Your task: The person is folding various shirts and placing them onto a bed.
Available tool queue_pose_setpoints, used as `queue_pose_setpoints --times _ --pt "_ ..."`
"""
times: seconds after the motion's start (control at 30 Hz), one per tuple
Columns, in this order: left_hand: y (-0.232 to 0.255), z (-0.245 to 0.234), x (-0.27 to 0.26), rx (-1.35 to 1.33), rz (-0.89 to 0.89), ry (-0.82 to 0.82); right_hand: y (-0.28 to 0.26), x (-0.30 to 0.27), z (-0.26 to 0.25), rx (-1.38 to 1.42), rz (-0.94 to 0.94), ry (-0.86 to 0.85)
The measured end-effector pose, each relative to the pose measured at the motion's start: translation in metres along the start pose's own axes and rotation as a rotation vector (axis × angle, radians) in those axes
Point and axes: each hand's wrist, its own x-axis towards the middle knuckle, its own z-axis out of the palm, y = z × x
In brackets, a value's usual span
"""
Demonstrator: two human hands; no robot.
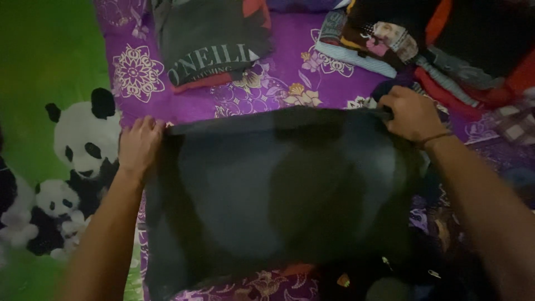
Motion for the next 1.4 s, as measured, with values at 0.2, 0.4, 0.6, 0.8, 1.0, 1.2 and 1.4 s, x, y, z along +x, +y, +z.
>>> queue_pose_setpoints --times 0.2,0.4,0.6,0.8,1.0,1.2,1.4 --pt "0.009 0.0 -0.029 -0.098 0.052 0.12 -0.009 -0.025 0.004 -0.063 -0.028 -0.116" --pt "0.018 0.026 -0.049 0.059 0.109 -0.116 0.0 -0.045 0.043 -0.141 -0.2 -0.049" --pt "0.03 0.055 -0.073 -0.067 0.005 -0.252 -0.003 -0.046 0.068 -0.269 -0.027 -0.341" --pt "0.034 0.035 -0.066 -0.081 -0.11 -0.201 -0.024 -0.06 0.037 -0.271 0.05 -0.369" --pt "0.031 0.078 -0.075 0.144 -0.039 -0.149 -0.022 -0.064 0.055 -0.353 0.063 -0.328" --pt "0.053 0.024 -0.084 -0.041 -0.144 -0.422 -0.019 -0.073 0.077 -0.352 -0.037 -0.079" --pt "0.076 -0.058 -0.089 -0.234 -0.155 -0.554 -0.033 -0.082 0.068 -0.313 -0.102 -0.248"
